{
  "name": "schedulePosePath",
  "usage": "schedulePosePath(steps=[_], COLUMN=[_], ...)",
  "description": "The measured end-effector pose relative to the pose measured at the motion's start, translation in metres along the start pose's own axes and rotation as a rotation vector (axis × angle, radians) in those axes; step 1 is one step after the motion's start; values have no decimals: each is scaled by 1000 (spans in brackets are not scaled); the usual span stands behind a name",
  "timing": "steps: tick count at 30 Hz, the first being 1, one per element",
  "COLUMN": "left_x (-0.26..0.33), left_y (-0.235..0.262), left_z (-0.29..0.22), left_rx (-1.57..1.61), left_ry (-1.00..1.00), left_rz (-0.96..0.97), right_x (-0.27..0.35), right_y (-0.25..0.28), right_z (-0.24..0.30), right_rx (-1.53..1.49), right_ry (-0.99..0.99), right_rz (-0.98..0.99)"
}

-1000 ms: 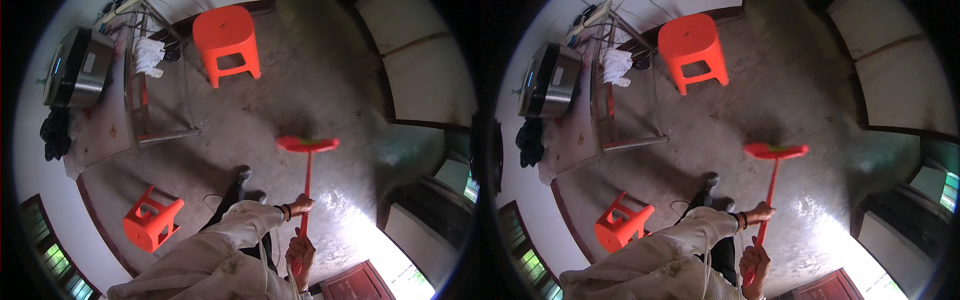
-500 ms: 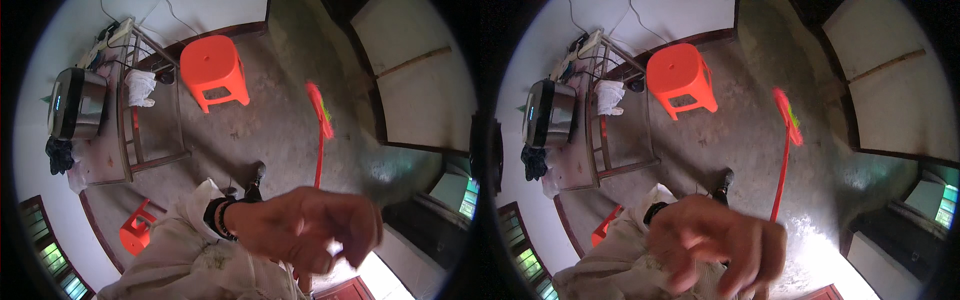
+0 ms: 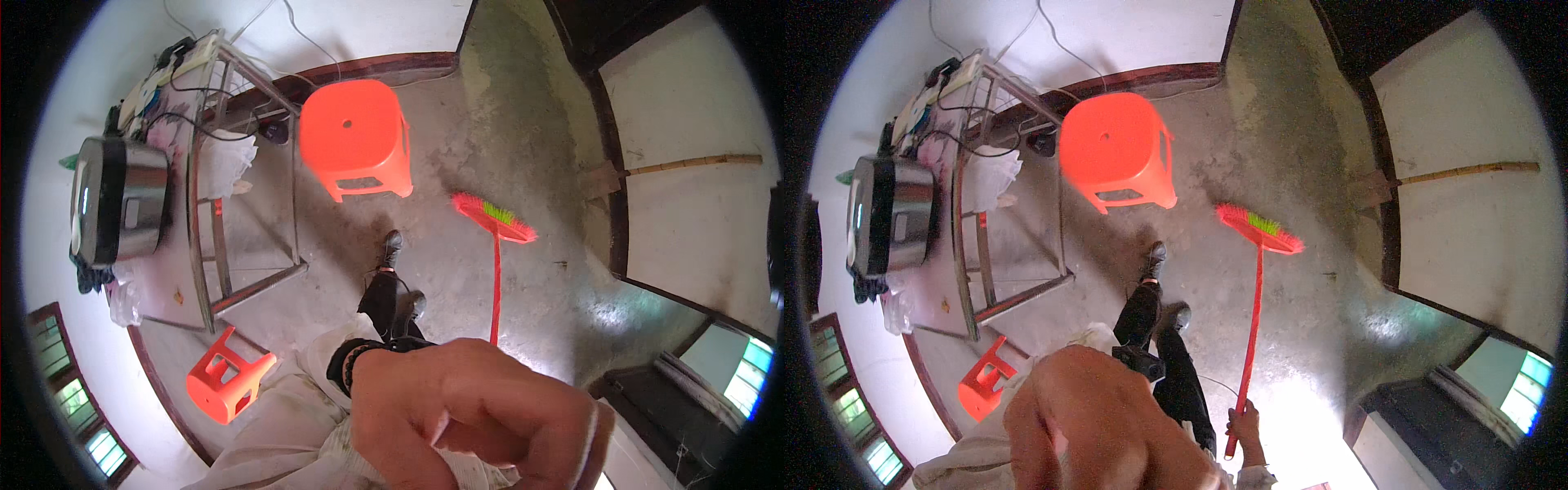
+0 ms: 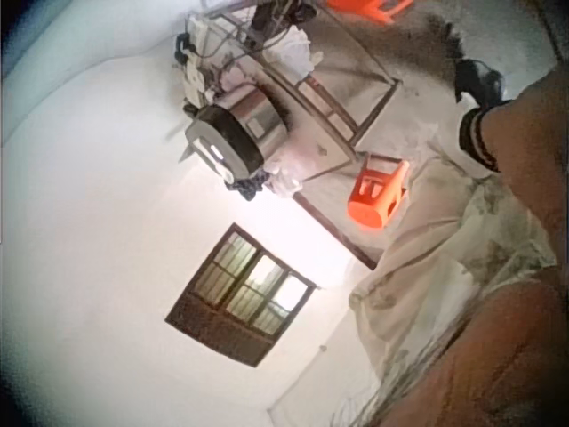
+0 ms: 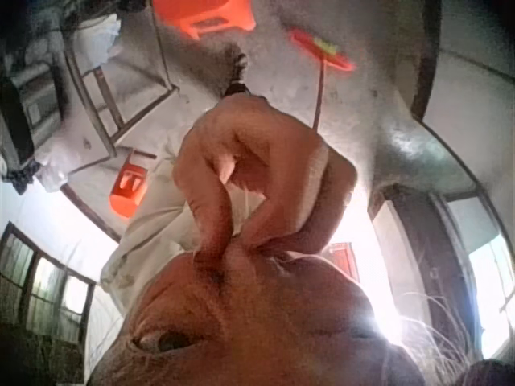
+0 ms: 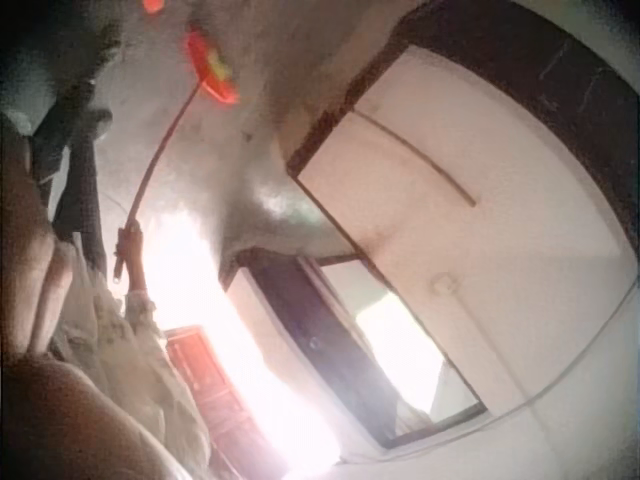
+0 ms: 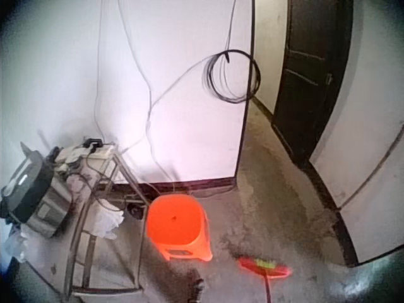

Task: The person assembles a red broom, then sweeps a concrete floor in a room. They move a wooden chair and two red plastic stools aside to clear the area, continue sweeping, and later pick up a shovel to hold while sweeping debris toward the doorway.

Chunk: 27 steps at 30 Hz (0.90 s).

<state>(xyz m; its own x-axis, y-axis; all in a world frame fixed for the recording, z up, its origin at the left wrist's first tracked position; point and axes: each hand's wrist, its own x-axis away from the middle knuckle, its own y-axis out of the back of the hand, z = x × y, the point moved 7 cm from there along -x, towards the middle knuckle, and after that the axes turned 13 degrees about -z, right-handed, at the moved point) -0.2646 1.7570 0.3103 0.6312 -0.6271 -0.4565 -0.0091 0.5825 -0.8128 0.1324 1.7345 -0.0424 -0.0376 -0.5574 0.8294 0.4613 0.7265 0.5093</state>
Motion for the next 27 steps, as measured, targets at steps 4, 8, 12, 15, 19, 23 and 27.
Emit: schedulePosePath(steps=[4, 8, 12, 15, 19, 23, 27], left_x=[-32, -77, -101, -109, -118, -110, -92], left_y=[13, 27, 46, 54, 61, 75, 74], left_z=[-40, -83, -130, -152, -166, -184, -180], left_rx=[112, 129, -82, 18, 68, -98, -122], left_ry=[213, 66, -257, -262, 17, -100, -86], left_rz=[-188, 6, -223, -234, 162, 18, -177], right_x=[8, 11, 28, 25, -24, -71, -99], right_y=[-12, -19, -31, -25, -16, -25, -50], right_z=[25, 66, 118, 165, 257, 342, 370], right_rx=[-343, -356, 71, -7, 50, 132, 51], right_ry=[-259, -196, 70, 44, 202, 497, 497], right_rz=[73, -36, -145, -197, -216, -224, -137])
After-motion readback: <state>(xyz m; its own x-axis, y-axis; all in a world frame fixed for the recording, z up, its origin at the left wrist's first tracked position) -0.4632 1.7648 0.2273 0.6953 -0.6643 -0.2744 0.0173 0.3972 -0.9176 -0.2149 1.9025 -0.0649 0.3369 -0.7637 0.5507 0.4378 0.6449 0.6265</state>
